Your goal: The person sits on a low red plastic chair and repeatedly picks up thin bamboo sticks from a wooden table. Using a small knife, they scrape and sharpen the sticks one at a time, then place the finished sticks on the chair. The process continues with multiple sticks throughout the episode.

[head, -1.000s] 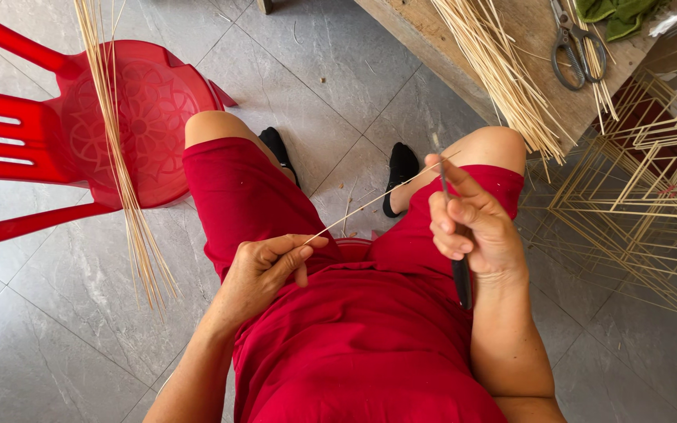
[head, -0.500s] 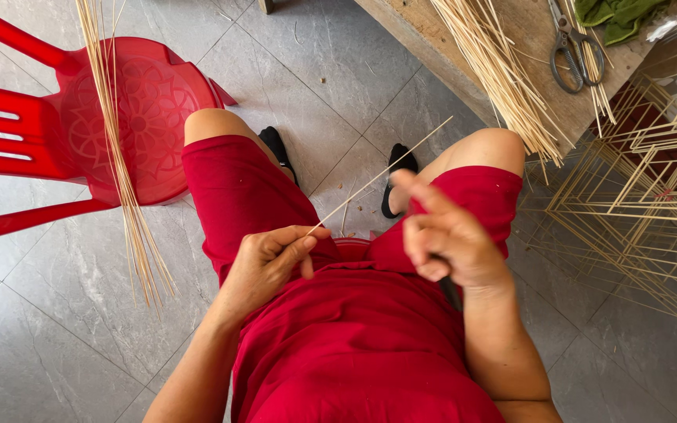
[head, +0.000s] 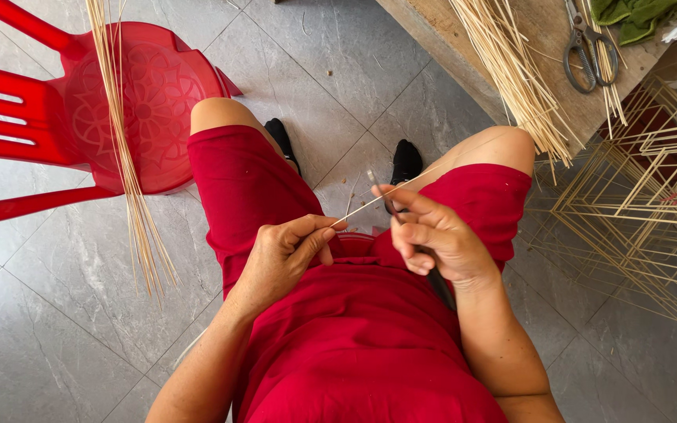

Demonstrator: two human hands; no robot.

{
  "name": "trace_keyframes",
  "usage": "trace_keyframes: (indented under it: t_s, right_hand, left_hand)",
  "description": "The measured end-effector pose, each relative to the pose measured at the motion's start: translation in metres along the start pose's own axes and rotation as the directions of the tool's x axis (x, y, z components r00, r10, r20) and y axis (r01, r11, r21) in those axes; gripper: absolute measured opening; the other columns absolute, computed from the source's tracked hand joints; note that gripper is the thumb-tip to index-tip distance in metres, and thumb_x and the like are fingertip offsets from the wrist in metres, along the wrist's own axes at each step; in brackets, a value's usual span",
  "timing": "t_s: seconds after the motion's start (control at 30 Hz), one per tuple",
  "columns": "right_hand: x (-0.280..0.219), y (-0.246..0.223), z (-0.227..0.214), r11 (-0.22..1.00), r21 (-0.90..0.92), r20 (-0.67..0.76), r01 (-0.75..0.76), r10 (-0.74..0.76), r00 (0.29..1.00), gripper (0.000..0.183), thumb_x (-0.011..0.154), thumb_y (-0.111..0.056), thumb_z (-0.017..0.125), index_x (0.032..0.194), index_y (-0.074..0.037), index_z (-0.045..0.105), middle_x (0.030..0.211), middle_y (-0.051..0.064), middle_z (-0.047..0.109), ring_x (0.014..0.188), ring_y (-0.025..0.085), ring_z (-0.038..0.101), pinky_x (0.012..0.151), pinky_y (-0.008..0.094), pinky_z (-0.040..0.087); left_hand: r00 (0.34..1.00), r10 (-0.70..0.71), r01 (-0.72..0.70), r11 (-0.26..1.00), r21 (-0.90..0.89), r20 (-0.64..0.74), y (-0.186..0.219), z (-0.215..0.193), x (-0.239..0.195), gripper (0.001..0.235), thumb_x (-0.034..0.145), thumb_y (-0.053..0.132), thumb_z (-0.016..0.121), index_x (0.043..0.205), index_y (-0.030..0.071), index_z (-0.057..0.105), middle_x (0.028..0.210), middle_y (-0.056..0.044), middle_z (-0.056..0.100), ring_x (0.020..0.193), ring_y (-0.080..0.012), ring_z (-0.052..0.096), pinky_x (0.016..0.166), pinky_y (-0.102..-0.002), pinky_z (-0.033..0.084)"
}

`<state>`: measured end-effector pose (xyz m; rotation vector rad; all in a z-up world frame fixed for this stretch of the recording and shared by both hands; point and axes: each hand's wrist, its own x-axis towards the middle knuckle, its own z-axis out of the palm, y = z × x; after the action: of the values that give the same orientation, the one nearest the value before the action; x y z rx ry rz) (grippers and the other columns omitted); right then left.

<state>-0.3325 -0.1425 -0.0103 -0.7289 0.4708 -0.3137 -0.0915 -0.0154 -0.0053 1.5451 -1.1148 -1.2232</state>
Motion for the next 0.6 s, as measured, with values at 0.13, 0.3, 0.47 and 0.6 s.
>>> trace_keyframes:
  t_s: [0.13, 0.3, 0.47, 0.6]
  right_hand:
    - [-0.009, -0.01, -0.016, 0.996, 0.038, -0.029, 0.08, -0.079, 0.996, 0.06, 0.102, -0.011, 0.063, 0.158, -0.008, 0.043, 0.078, 0.003, 0.057, 0.05, 0.005, 0.041, 0.044, 0.021, 0.038]
    - [-0.024, -0.025, -0.039, 0.972, 0.072, -0.062, 0.223, -0.219, 0.974, 0.059, 0.103, -0.016, 0.065, 0.159, -0.011, 0.044, 0.078, 0.003, 0.057, 0.05, 0.005, 0.04, 0.043, 0.021, 0.038]
    - [-0.041, -0.041, -0.064, 0.929, 0.1, -0.11, 0.357, -0.346, 0.932, 0.054, 0.108, -0.014, 0.063, 0.16, -0.008, 0.046, 0.081, 0.004, 0.059, 0.051, 0.005, 0.041, 0.043, 0.02, 0.037]
    - [-0.045, -0.047, -0.07, 0.881, 0.057, -0.149, 0.469, -0.457, 0.877, 0.057, 0.108, -0.016, 0.063, 0.162, -0.012, 0.044, 0.079, 0.003, 0.059, 0.052, 0.005, 0.041, 0.045, 0.021, 0.036]
  left_hand:
    - [1.0, 0.024, -0.024, 1.0, -0.018, 0.001, -0.004, -0.005, -0.005, 0.022, 0.101, 0.016, 0.062, 0.115, 0.006, 0.077, 0.062, 0.0, 0.066, 0.057, -0.0016, 0.056, 0.05, -0.022, 0.041]
    - [0.994, -0.111, 0.111, 0.994, 0.025, -0.005, -0.005, -0.012, -0.011, 0.023, 0.099, 0.019, 0.063, 0.112, 0.008, 0.079, 0.057, -0.001, 0.065, 0.05, -0.0043, 0.046, 0.045, -0.025, 0.035]
    - [0.998, -0.064, 0.064, 0.998, 0.001, 0.002, -0.01, -0.015, -0.014, 0.024, 0.1, 0.021, 0.062, 0.112, 0.007, 0.078, 0.059, 0.0, 0.067, 0.052, -0.0017, 0.05, 0.047, -0.022, 0.039]
    - [0.987, -0.147, 0.154, 0.978, -0.14, 0.06, -0.015, -0.014, -0.012, 0.028, 0.101, 0.024, 0.059, 0.113, 0.006, 0.077, 0.062, -0.001, 0.068, 0.047, -0.0036, 0.048, 0.043, -0.022, 0.04]
